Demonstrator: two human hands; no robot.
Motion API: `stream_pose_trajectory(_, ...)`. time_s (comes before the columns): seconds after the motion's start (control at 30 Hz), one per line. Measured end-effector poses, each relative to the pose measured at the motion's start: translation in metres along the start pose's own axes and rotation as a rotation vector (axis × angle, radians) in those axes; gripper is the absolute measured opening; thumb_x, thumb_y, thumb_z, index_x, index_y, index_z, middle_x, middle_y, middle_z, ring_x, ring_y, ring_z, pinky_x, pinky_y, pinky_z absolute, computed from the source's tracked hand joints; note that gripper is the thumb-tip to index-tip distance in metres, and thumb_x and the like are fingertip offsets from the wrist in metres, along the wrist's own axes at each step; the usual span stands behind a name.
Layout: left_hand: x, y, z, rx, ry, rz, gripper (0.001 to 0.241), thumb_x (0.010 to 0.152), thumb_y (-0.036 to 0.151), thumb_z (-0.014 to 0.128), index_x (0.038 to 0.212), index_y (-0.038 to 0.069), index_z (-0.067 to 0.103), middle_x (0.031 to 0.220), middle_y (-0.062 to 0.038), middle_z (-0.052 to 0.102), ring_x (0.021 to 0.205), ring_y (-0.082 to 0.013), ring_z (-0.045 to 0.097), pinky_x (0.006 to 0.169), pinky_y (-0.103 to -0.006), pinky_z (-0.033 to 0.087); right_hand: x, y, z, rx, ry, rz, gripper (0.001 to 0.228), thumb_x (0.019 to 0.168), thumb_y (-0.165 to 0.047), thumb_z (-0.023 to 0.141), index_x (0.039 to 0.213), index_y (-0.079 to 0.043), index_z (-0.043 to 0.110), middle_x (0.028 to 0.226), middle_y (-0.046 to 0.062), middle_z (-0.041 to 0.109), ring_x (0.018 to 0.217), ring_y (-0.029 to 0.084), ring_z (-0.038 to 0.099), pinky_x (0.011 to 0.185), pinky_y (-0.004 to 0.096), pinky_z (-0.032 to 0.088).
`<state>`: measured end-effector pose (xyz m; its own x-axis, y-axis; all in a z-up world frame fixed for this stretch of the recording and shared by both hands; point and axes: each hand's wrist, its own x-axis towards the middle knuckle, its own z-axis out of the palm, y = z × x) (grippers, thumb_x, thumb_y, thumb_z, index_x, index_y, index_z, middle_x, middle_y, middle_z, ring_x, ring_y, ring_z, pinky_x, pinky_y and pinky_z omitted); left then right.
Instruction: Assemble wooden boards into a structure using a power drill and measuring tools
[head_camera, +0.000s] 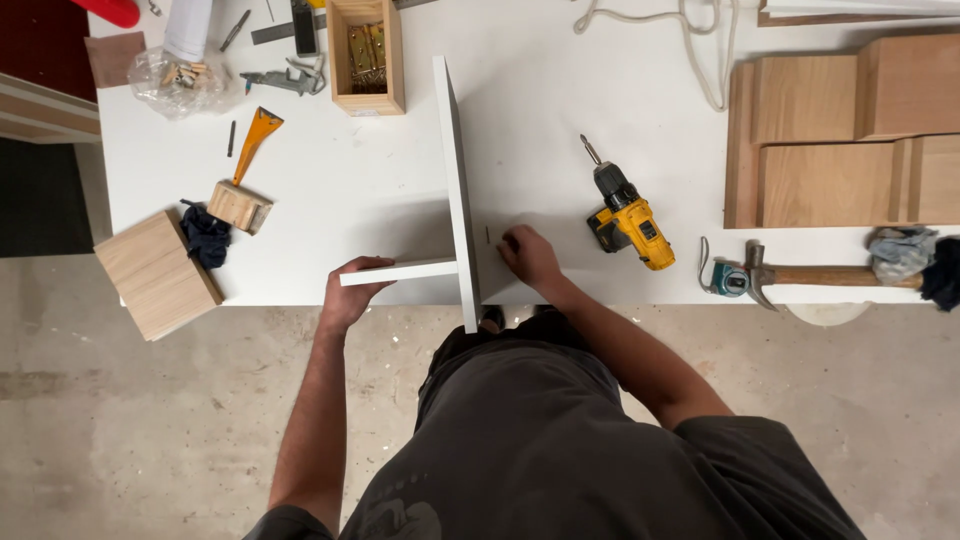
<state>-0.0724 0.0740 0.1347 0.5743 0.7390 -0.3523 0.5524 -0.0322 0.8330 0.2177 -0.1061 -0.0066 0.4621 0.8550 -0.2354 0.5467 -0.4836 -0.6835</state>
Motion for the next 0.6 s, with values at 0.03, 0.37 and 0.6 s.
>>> stream_pose_trajectory(0.03, 0.001, -0.002, 0.0, 0.005, 0.005, -0.005, 0.033, 0.08, 0.011, 0.09, 0.11, 0.004, 0.079, 0.112, -0.017, 0.076, 0.116, -0.0359, 0.068, 0.101, -0.0448, 0.053, 0.007, -0.004, 0.008, 0.006, -0.006, -0.004, 0.024, 0.097, -0.028, 0.068, 0.112, -0.01, 0.067, 0.103, 0.013, 0.068, 0.097, 0.037, 0.07, 0.084, 0.05, 0.058)
stream_pose_trajectory(0.37, 0.002, 0.004, 0.002, -0.006, -0.002, -0.099, 0.036, 0.081, 0.016, 0.088, 0.114, 0.006, 0.077, 0.122, -0.018, 0.073, 0.121, -0.0374, 0.065, 0.104, -0.0465, 0.051, 0.006, -0.013, 0.005, 0.098, -0.125, -0.186, 0.015, 0.092, -0.014, 0.068, 0.103, -0.005, 0.063, 0.091, 0.018, 0.066, 0.09, 0.043, 0.069, 0.076, 0.051, 0.057)
stream_pose_trajectory(0.6, 0.002, 0.0, 0.003, 0.015, -0.002, -0.113, 0.036, 0.081, 0.016, 0.089, 0.114, 0.007, 0.077, 0.123, -0.018, 0.073, 0.119, -0.0373, 0.066, 0.103, -0.0467, 0.051, -0.009, -0.023, 0.0, 0.188, -0.159, -0.288, 0.022, 0.091, -0.013, 0.072, 0.11, -0.005, 0.065, 0.094, 0.022, 0.068, 0.088, 0.044, 0.068, 0.073, 0.051, 0.056)
